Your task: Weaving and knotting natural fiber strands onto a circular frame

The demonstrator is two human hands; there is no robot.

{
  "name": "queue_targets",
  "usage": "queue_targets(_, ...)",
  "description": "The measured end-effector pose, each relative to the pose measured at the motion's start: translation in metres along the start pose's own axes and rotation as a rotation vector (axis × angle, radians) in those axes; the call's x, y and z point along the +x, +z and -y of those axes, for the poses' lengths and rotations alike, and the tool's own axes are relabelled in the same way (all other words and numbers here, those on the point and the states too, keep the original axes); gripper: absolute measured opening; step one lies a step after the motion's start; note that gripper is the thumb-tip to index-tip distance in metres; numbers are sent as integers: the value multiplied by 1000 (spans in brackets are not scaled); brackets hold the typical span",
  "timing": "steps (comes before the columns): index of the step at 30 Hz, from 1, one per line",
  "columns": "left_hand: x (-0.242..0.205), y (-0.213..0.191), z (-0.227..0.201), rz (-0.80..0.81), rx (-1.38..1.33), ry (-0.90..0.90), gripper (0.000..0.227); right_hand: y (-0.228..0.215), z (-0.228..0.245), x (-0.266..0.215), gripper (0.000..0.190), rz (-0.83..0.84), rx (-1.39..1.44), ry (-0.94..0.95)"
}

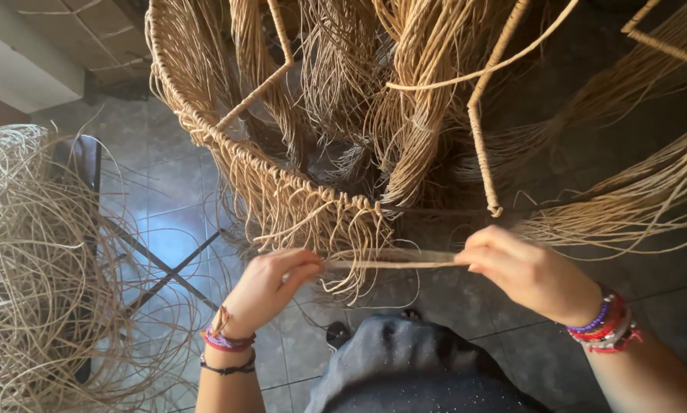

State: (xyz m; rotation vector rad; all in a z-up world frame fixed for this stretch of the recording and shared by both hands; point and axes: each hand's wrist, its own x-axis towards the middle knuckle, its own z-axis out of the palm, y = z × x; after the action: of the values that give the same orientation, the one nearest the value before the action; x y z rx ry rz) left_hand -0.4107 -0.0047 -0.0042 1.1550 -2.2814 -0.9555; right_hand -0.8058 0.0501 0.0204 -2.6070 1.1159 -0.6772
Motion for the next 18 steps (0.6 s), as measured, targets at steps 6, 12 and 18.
queue_targets(6, 2, 46, -49, -892, 208, 369, 20, 13, 0, 18, 21, -311, 47, 48)
queue_targets(12, 47, 98, -85, -297, 154, 402, 41, 23, 21, 91, 10, -517, -259, 351)
queue_targets(18, 95, 142, -70, -569, 351, 188, 72, 38, 13, 87, 6, -187, -559, 423)
